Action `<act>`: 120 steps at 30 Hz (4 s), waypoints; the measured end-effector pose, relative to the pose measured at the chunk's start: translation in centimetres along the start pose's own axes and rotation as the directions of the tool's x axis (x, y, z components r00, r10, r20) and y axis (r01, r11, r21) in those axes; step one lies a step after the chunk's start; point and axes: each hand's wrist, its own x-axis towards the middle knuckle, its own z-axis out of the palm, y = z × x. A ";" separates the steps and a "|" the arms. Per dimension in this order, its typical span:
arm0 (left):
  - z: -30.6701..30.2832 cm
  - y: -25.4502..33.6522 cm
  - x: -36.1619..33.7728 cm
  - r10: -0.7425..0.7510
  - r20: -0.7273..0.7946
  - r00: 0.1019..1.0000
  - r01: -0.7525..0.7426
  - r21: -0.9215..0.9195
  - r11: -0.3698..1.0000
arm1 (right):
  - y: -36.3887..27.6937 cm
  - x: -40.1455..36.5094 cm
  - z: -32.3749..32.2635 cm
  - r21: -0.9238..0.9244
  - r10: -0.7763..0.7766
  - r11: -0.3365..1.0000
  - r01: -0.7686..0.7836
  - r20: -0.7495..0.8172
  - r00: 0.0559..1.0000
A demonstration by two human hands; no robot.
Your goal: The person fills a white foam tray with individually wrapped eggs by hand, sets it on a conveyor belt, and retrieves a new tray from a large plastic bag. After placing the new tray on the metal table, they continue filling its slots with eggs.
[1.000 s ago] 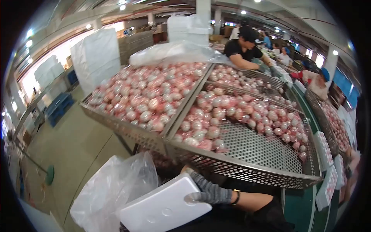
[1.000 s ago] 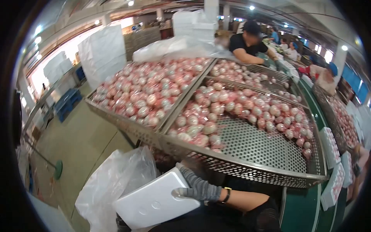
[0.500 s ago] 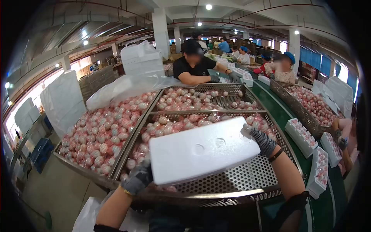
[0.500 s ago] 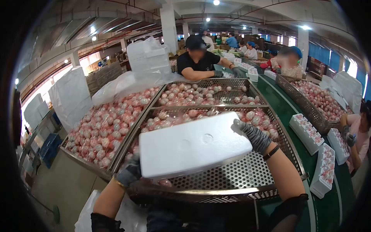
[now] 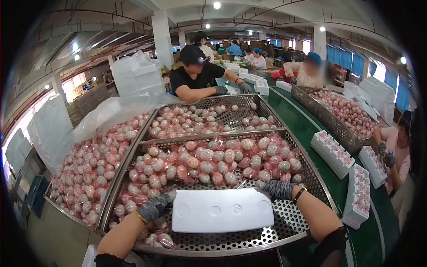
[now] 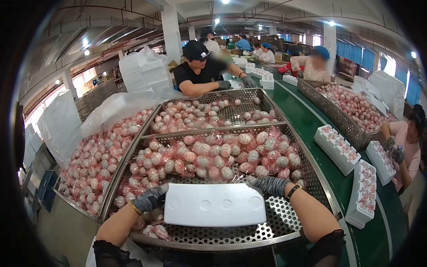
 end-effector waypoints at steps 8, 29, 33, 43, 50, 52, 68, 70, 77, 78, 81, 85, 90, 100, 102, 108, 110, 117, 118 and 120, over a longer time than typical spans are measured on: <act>1.0 -1.3 -0.4 0.035 0.027 0.999 -0.042 0.312 0.949 | -3.2 0.2 1.3 0.114 0.376 0.912 -0.395 0.156 0.913; 0.4 0.2 -1.6 0.034 0.340 0.940 -0.186 0.427 0.885 | -8.5 -0.9 1.7 -0.071 0.243 0.968 -0.240 0.500 0.831; 0.0 0.4 -1.9 0.018 0.353 0.936 -0.153 0.357 0.922 | -6.7 -0.8 2.4 -0.020 0.130 0.991 -0.135 0.453 0.882; -0.4 1.1 -2.1 -0.169 0.251 0.953 0.003 0.550 0.835 | -8.1 -1.1 2.0 -0.321 0.181 0.947 -0.027 0.460 0.869; -0.9 -0.9 -1.4 -0.068 0.270 0.960 0.087 -0.061 0.994 | -11.5 -2.0 0.8 -0.045 0.083 0.996 -0.071 0.366 0.927; -1.5 -2.2 -0.4 -0.092 0.308 0.947 0.190 -0.307 0.933 | -10.0 -2.3 1.1 -0.031 -0.138 0.989 0.143 0.133 0.982; -0.1 1.3 -1.5 0.299 0.137 0.944 -0.293 -0.064 0.954 | -10.5 -2.2 2.5 -0.056 -0.303 0.953 0.298 -0.135 0.943; -0.4 0.4 -1.0 0.284 0.125 0.951 -0.273 -0.095 0.957 | -10.8 -2.7 1.7 -0.020 -0.192 0.981 0.193 0.034 0.981; 0.7 -0.5 -0.8 0.200 0.221 0.954 -0.254 0.248 0.935 | -8.1 -1.5 2.6 0.224 -0.132 0.961 0.162 -0.146 0.981; 0.8 -0.6 -1.1 0.179 0.258 0.949 -0.264 0.350 0.899 | -7.7 -1.2 2.8 0.131 -0.137 0.979 0.157 -0.152 0.979; 0.4 -0.7 -0.7 0.152 0.349 0.925 -0.332 0.547 0.768 | -7.9 -0.7 3.2 -0.246 -0.028 0.968 0.048 0.082 0.996; 1.7 3.6 -3.1 -0.035 0.356 0.934 -0.227 0.665 0.712 | -9.7 -1.4 1.3 -0.108 0.302 0.953 -0.283 0.416 0.858; 3.3 6.1 -5.5 0.520 0.143 0.842 -0.509 -0.108 0.854 | -6.3 -0.4 4.0 -0.307 0.215 0.945 -0.111 0.330 0.919; 6.2 21.7 -20.4 0.711 0.676 -0.191 -0.814 -0.514 0.270 | -5.2 -0.1 4.5 -0.237 0.213 0.962 -0.134 0.350 0.912; 5.2 22.0 -21.2 0.658 0.721 -0.217 -0.835 -0.486 0.256 | -5.7 -0.4 4.4 -0.296 0.216 0.948 -0.120 0.317 0.924; 3.8 22.9 -22.6 0.543 0.806 -0.235 -0.872 -0.422 0.249 | -6.4 -0.7 4.4 -0.320 0.197 0.943 -0.088 0.328 0.924; 4.1 22.9 -22.5 0.580 0.792 -0.194 -0.876 -0.406 0.261 | -6.6 -0.9 4.5 -0.333 0.229 0.936 -0.114 0.328 0.916; 6.3 21.0 -21.9 0.628 0.773 0.091 -0.901 -0.205 0.382 | -5.3 0.1 4.7 -0.351 0.181 0.936 -0.038 0.384 0.905; 6.7 20.3 -20.6 0.619 0.763 0.189 -0.902 -0.114 0.416 | -5.4 -0.1 4.7 -0.334 0.191 0.941 -0.060 0.376 0.907; 6.7 18.0 -15.0 0.533 0.694 0.485 -0.836 0.191 0.514 | -5.4 -0.2 4.7 -0.355 0.185 0.934 -0.051 0.355 0.916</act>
